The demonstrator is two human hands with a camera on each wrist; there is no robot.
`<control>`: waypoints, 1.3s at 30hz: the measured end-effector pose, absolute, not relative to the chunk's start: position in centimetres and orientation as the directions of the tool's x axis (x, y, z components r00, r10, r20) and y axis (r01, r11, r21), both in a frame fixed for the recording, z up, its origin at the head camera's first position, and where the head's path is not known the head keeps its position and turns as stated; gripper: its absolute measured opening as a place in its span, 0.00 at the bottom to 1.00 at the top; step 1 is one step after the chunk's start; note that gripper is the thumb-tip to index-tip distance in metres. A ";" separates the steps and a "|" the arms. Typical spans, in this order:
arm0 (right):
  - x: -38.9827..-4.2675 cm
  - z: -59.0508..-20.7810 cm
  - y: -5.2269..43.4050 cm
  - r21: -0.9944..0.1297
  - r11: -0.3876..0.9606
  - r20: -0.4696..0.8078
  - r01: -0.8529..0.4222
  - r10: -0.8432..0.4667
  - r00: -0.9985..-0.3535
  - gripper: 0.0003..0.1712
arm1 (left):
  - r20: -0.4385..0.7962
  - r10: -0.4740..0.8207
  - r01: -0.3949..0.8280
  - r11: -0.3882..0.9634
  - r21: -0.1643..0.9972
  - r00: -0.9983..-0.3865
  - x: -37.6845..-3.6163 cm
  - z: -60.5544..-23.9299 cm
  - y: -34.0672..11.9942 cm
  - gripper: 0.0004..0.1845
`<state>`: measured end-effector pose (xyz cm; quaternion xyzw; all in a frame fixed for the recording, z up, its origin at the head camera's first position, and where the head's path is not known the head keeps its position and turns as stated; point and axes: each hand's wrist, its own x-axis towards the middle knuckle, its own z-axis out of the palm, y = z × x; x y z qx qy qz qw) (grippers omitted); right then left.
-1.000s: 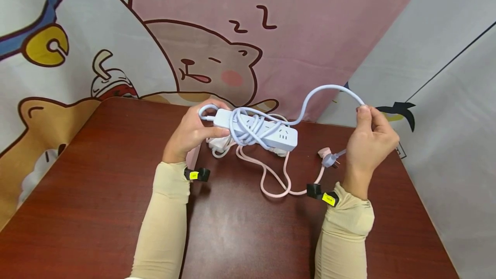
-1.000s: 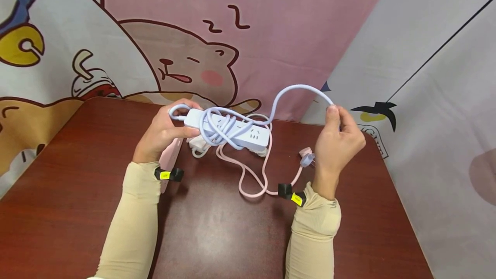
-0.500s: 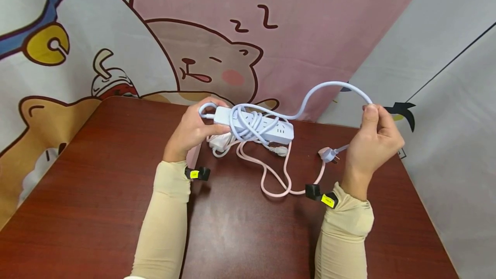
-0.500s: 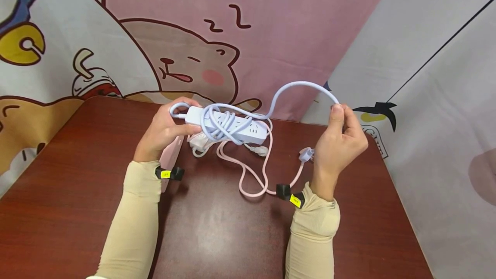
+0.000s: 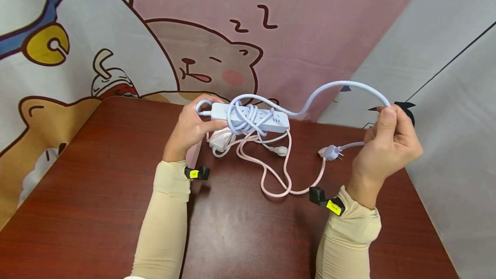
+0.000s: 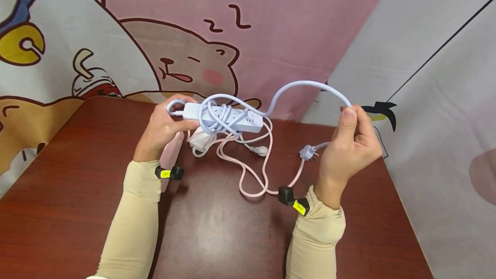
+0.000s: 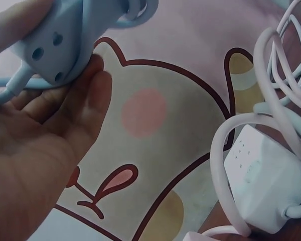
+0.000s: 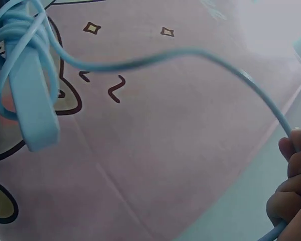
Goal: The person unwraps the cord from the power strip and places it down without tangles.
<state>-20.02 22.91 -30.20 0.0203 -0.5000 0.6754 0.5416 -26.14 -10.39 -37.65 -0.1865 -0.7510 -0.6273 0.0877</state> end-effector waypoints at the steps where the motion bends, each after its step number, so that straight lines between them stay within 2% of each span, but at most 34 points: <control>1: -20.0 -30.2 23.0 -0.643 0.071 0.567 -0.763 0.714 -0.411 0.12 | 0.364 0.154 0.386 0.150 0.910 -0.919 -26.2 -37.7 -10.4 0.23; 4: -20.0 -30.0 23.4 -0.630 0.032 0.557 -0.776 0.714 -0.423 0.12 | 0.359 0.100 0.371 0.154 0.916 -0.928 -26.3 -37.9 -10.7 0.23; 8: -19.7 -30.0 24.2 -0.670 0.066 0.565 -0.739 0.691 -0.451 0.11 | 0.363 0.026 0.364 0.084 0.928 -0.931 -26.4 -37.9 -11.0 0.23; 15: -19.4 -30.3 25.4 -0.760 0.363 0.630 -0.539 0.613 -0.477 0.10 | 0.354 -0.030 0.353 0.032 0.935 -0.935 -26.3 -38.0 -11.6 0.22; 23: -19.8 -31.6 27.6 -0.760 0.574 0.626 -0.306 0.518 -0.583 0.11 | 0.357 -0.052 0.361 -0.107 0.926 -0.933 -26.3 -38.1 -11.7 0.20; 29: -20.0 -33.0 29.3 -0.637 0.752 0.617 -0.168 0.367 -0.697 0.13 | 0.384 -0.075 0.390 -0.227 0.892 -0.920 -26.3 -38.1 -11.6 0.20; 33: -20.3 -33.7 29.7 -0.586 0.802 0.548 -0.116 0.286 -0.786 0.15 | 0.394 -0.072 0.398 -0.275 0.875 -0.916 -26.3 -38.1 -11.6 0.20; 39: -20.7 -34.5 30.1 -0.583 0.810 0.457 -0.062 0.264 -0.849 0.18 | 0.399 -0.065 0.401 -0.258 0.879 -0.915 -26.3 -38.1 -11.5 0.20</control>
